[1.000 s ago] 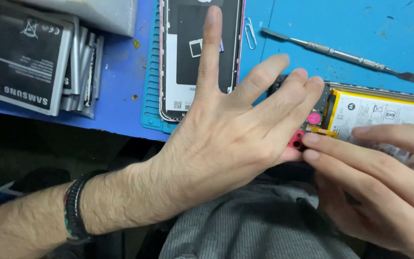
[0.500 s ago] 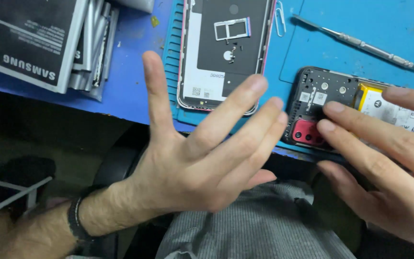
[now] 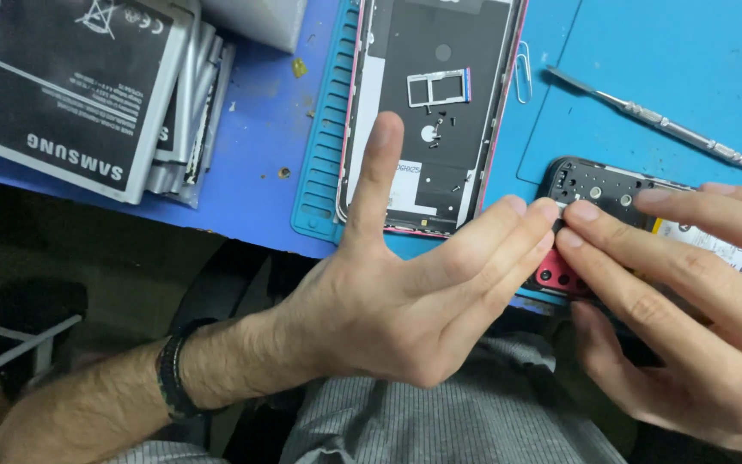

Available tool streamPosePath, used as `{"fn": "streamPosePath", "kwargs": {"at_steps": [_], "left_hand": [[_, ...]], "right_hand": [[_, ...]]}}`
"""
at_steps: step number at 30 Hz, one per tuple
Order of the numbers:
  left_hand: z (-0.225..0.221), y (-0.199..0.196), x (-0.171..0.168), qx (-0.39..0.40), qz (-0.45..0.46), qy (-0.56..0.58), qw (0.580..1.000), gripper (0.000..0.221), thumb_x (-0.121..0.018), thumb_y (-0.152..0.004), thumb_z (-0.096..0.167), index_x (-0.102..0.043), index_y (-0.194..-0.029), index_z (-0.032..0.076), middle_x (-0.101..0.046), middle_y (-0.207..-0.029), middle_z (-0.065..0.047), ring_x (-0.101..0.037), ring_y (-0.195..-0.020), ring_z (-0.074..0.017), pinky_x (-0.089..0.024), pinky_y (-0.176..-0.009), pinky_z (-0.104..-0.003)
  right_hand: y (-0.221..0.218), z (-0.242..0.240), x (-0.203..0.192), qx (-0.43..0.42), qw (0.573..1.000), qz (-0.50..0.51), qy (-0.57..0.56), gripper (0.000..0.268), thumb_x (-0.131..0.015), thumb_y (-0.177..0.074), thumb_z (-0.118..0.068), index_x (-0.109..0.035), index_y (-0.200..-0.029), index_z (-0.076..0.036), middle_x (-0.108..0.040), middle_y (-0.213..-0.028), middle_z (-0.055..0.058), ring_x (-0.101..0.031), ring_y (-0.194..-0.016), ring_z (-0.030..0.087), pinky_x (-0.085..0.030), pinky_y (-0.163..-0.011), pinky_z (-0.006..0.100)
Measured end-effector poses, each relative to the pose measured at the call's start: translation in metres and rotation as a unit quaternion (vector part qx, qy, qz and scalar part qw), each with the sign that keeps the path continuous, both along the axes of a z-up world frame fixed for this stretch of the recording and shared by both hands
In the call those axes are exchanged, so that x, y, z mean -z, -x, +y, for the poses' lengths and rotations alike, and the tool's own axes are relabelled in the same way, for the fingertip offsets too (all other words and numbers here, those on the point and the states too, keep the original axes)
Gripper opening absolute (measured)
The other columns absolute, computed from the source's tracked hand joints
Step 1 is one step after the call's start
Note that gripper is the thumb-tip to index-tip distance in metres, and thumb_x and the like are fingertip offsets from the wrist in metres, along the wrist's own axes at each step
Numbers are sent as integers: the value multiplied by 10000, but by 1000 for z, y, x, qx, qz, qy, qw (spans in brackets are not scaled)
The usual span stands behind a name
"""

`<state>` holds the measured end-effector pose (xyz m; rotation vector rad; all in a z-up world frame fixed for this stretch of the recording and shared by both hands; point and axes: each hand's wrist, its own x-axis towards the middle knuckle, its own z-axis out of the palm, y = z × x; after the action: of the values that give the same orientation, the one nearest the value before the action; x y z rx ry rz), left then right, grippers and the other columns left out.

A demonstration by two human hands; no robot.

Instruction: Assembling internal components of a smartphone by connecting ribbon cables and fastening screws.

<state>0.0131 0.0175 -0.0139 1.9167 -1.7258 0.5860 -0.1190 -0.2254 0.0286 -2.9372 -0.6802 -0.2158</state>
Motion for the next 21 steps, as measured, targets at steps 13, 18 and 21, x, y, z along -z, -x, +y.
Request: {"fn": "streamPosePath", "kwargs": {"at_steps": [13,18,21], "left_hand": [[3,26,14,-50,-36,-29,998,225,-774,-1305,265,-912,-1430,139,-781,-1527,-45,-533,-1477,-217,-62,-1015,-899],[19,24,14,-37,5,-30,999,338,-751,-1284,514,-956,-1349,253,-856,-1416,38,-446,-1469,-273,156,-932,-875],[31,26,-9,-57,41,-73,995,386,-766,-1174,585,-924,-1361,287,-855,-1326,78,-533,-1356,-336,107,-1058,-857]], "right_hand": [[48,-18,-17,101,991,-85,-23,429,-665,-1038,-389,-810,-1258,-51,-786,-1302,135,-640,-1194,431,-518,-1072,587],[124,-105,1,416,907,53,-48,563,-612,-1191,14,-472,-1724,131,-685,-1376,354,-663,-1207,466,-441,-1093,598],[146,-145,27,491,855,64,-152,478,-440,-1250,-31,-341,-1702,89,-450,-1424,368,-499,-1224,465,-439,-1000,549]]}}
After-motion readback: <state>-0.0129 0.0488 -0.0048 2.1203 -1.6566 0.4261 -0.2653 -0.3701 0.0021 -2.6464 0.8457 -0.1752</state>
